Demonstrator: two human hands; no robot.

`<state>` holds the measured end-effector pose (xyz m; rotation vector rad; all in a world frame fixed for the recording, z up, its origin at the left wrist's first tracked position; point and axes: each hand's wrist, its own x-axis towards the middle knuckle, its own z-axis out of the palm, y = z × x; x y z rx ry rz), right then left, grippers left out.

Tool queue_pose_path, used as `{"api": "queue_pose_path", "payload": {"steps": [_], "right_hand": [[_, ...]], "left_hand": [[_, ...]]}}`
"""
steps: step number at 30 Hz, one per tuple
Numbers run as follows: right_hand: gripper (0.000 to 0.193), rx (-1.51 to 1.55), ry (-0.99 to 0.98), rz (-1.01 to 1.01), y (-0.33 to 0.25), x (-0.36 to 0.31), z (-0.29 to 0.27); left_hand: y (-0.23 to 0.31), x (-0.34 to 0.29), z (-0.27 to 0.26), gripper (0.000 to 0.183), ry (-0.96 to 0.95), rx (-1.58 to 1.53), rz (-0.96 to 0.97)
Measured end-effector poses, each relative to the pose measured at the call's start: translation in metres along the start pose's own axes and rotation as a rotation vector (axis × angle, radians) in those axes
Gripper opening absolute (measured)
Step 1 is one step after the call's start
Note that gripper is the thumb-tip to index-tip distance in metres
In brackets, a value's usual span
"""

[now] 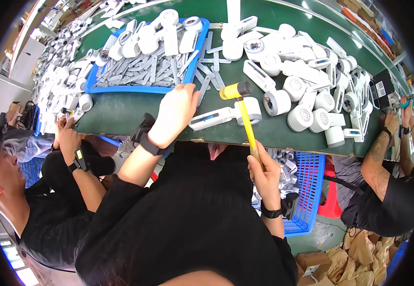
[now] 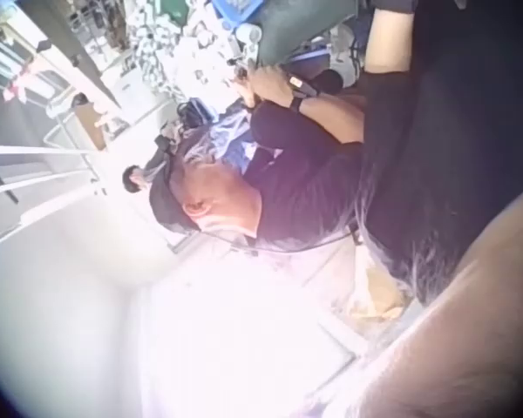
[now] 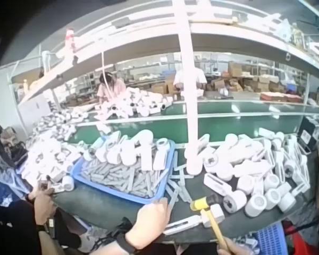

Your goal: Assembling electronic components for LED bulbs using a rubber mallet at a factory workbench.

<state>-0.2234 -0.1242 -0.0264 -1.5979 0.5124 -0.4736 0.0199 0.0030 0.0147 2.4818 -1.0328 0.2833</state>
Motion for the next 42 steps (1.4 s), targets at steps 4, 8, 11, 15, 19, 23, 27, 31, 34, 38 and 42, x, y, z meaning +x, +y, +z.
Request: {"api": "queue_pose_path", "payload": {"steps": [4,8,11,15,19,23,27,31,34,38,42], "right_hand": [[0.041,0.025,-0.003,0.011,0.001,-0.003,-0.002],[0.042,0.026,0.010,-0.007,0.002,-0.006,-0.007],[0.042,0.028,0.026,-0.010,0.004,-0.009,-0.011],[0.042,0.002,0.042,-0.018,0.004,-0.015,-0.016],[0.041,0.003,0.059,-0.025,0.008,-0.018,-0.016],[0.041,0.012,0.061,-0.016,0.005,-0.019,-0.013],[0.041,-0.027,0.062,-0.027,0.005,-0.021,-0.011],[0.042,-0.018,0.030,-0.016,0.006,-0.023,-0.011],[0.043,-0.028,0.012,-0.006,0.008,-0.024,-0.012],[0.043,-0.036,0.008,0.006,0.007,-0.025,-0.012],[0.043,-0.036,0.009,0.012,0.004,-0.025,-0.012]], "left_hand": [[-0.005,0.021,0.042,0.020,0.022,0.102,-0.002],[-0.006,0.028,0.053,0.010,0.032,0.155,-0.030],[-0.005,0.024,0.043,0.006,0.032,0.132,0.014],[0.005,0.015,0.021,0.010,0.143,-0.111,0.171],[0.010,-0.008,0.018,0.027,0.186,-0.377,0.273],[0.032,-0.034,0.004,0.052,0.159,-0.189,0.154],[0.031,-0.042,0.016,0.044,0.197,-0.112,0.281],[0.025,-0.039,0.022,0.039,0.214,-0.117,0.313],[0.012,-0.028,0.017,0.033,0.160,-0.177,0.349],[0.004,-0.024,0.009,0.029,0.105,-0.241,0.377],[0.009,-0.018,0.011,0.028,0.143,-0.295,0.389]]}}
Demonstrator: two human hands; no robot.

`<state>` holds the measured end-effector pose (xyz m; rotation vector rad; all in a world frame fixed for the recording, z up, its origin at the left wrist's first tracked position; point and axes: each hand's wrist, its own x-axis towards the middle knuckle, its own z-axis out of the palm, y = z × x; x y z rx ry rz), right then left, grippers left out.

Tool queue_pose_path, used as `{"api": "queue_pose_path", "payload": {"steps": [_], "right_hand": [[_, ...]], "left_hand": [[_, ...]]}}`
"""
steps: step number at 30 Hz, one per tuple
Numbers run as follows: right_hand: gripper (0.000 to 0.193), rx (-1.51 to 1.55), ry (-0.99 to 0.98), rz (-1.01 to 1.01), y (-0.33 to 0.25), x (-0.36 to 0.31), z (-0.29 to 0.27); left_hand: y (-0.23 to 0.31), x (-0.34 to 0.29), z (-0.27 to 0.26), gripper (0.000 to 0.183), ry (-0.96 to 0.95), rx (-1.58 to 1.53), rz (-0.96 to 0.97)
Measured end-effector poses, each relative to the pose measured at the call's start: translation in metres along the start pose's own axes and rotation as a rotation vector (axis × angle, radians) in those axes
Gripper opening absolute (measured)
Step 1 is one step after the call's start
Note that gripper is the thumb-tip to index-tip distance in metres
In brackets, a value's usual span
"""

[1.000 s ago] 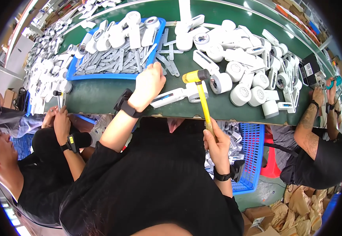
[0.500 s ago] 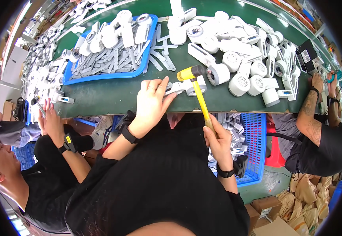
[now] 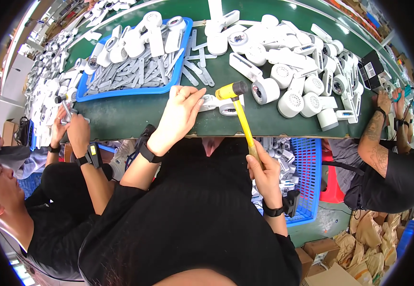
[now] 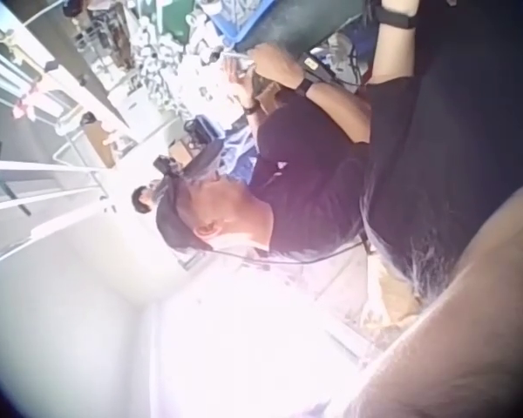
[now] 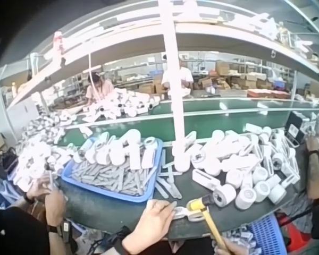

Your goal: Assembling electronic components for LED bulbs using a rubber mallet at a factory workbench.

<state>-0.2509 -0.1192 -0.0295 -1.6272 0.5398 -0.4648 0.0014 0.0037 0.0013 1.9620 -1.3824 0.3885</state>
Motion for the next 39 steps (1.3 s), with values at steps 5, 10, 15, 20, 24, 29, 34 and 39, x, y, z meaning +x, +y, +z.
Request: {"api": "queue_pose_path", "payload": {"steps": [5,10,15,20,24,29,34,39], "right_hand": [[0.043,-0.009,0.002,-0.003,0.000,0.001,0.002],[0.042,-0.007,0.015,0.001,-0.003,0.000,0.003],[0.042,-0.049,0.007,-0.015,-0.007,0.002,0.004],[0.040,-0.398,0.001,-0.165,-0.028,0.016,0.007],[0.040,-0.480,-0.022,-0.130,-0.042,0.018,0.006],[0.039,-0.484,-0.022,-0.149,-0.041,0.018,0.004],[0.038,-0.459,0.000,-0.119,-0.041,0.014,0.009],[0.038,-0.468,-0.018,-0.100,-0.043,0.016,0.004]], "left_hand": [[-0.001,0.000,0.009,0.027,0.005,-0.041,-0.025],[0.000,-0.001,0.007,0.027,-0.016,-0.044,-0.030],[0.001,-0.002,0.007,0.028,-0.015,-0.034,-0.016],[0.008,-0.008,0.009,0.030,0.018,0.151,-0.054],[-0.002,-0.004,0.008,0.025,-0.008,0.116,-0.053],[-0.011,0.002,0.000,0.027,-0.140,-0.086,-0.096],[-0.009,0.003,-0.001,0.029,-0.198,-0.205,-0.307],[-0.020,0.002,0.004,0.029,-0.221,-0.454,-0.431]]}}
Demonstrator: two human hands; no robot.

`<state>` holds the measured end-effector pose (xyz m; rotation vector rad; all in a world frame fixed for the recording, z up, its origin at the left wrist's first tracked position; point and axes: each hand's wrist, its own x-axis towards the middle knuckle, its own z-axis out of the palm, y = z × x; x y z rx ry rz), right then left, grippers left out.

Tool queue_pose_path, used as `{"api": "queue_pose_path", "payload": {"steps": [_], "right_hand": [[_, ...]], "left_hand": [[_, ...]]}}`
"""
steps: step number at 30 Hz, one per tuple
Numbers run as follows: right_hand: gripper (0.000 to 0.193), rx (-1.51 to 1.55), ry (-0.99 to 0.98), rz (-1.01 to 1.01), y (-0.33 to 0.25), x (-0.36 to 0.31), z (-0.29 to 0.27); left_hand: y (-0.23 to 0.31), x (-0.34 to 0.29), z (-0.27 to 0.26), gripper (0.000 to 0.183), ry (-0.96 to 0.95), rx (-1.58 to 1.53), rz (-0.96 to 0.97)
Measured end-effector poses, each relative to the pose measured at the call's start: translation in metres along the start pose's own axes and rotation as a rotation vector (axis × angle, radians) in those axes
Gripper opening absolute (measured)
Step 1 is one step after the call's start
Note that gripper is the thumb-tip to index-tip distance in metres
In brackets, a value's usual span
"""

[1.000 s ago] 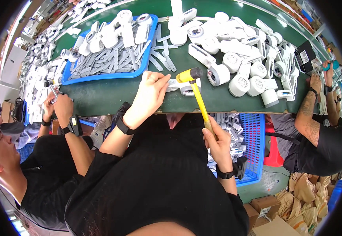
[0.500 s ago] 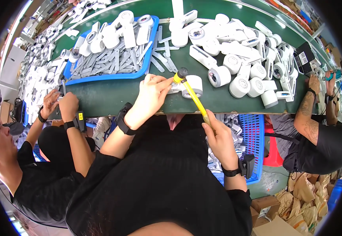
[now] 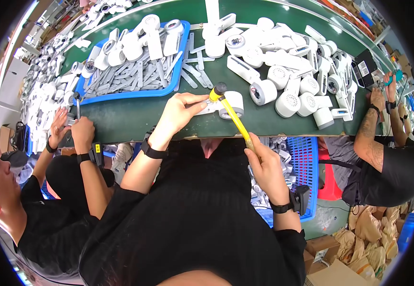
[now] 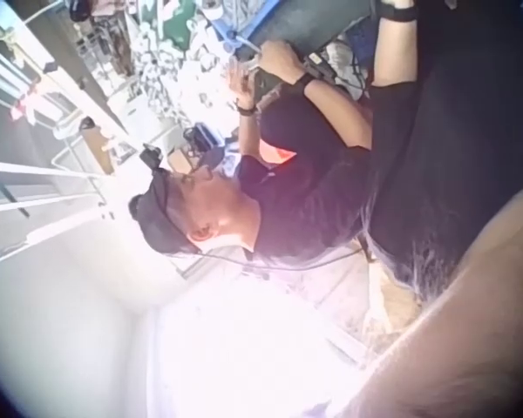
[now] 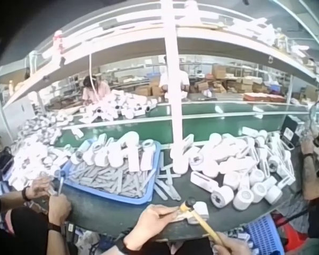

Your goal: Assembling electronic components for LED bulbs using a rubber mallet at a factory workbench.

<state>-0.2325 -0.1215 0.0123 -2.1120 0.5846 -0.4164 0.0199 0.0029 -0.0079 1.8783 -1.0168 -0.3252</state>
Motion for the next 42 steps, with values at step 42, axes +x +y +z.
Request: {"api": "queue_pose_path", "payload": {"steps": [42], "right_hand": [[0.041,-0.211,-0.013,-0.197,-0.022,0.016,-0.022]], "left_hand": [[0.002,-0.003,-0.008,0.031,-0.078,0.040,-0.121]]}}
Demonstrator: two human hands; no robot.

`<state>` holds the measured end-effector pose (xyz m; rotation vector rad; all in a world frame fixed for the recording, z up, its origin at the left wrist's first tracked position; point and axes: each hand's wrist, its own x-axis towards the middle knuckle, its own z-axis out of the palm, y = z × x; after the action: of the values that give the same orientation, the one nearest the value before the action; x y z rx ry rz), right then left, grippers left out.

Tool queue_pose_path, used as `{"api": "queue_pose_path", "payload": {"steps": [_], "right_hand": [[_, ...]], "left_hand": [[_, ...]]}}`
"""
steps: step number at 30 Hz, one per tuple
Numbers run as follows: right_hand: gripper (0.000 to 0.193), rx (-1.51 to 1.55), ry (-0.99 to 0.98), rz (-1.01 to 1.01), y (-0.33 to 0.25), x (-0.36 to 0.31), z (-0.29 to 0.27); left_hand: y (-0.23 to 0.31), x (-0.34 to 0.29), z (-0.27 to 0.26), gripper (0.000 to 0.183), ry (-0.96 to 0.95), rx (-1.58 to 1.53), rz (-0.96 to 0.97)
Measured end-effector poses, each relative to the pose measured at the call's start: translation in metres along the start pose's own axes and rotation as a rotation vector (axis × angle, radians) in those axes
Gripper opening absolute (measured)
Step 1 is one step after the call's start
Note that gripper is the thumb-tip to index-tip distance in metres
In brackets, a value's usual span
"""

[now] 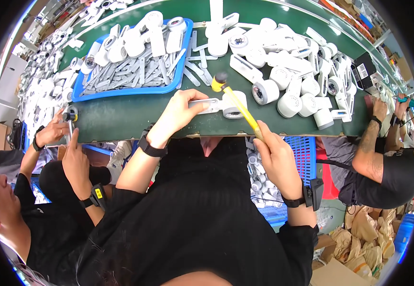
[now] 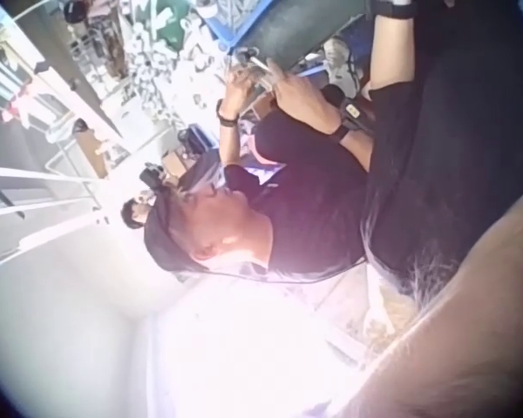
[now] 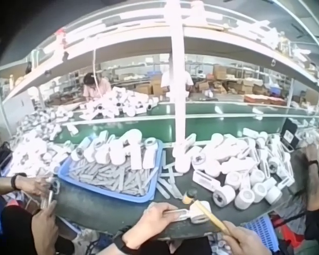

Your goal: Assembling electronic components for LED bulbs using a rubber mallet at a factory workbench.

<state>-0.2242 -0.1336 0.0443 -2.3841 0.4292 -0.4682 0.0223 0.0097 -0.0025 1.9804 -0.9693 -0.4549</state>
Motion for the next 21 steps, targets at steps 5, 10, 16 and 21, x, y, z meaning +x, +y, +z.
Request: {"api": "queue_pose_path", "payload": {"steps": [5,10,16,21], "right_hand": [[0.042,0.073,-0.060,0.045,-0.010,-0.003,0.001],[0.041,0.069,0.066,-0.088,-0.021,-0.008,0.009],[0.041,-0.059,-0.019,-0.070,-0.021,-0.012,0.009],[0.042,-0.056,-0.047,-0.143,-0.007,-0.015,0.026]], "left_hand": [[-0.009,-0.016,-0.010,0.031,0.137,0.221,0.189],[-0.010,-0.018,-0.010,0.029,0.153,0.128,0.188],[-0.014,-0.017,-0.006,0.028,0.168,0.092,0.218],[-0.008,-0.019,-0.007,0.030,0.166,0.096,0.211]]}}
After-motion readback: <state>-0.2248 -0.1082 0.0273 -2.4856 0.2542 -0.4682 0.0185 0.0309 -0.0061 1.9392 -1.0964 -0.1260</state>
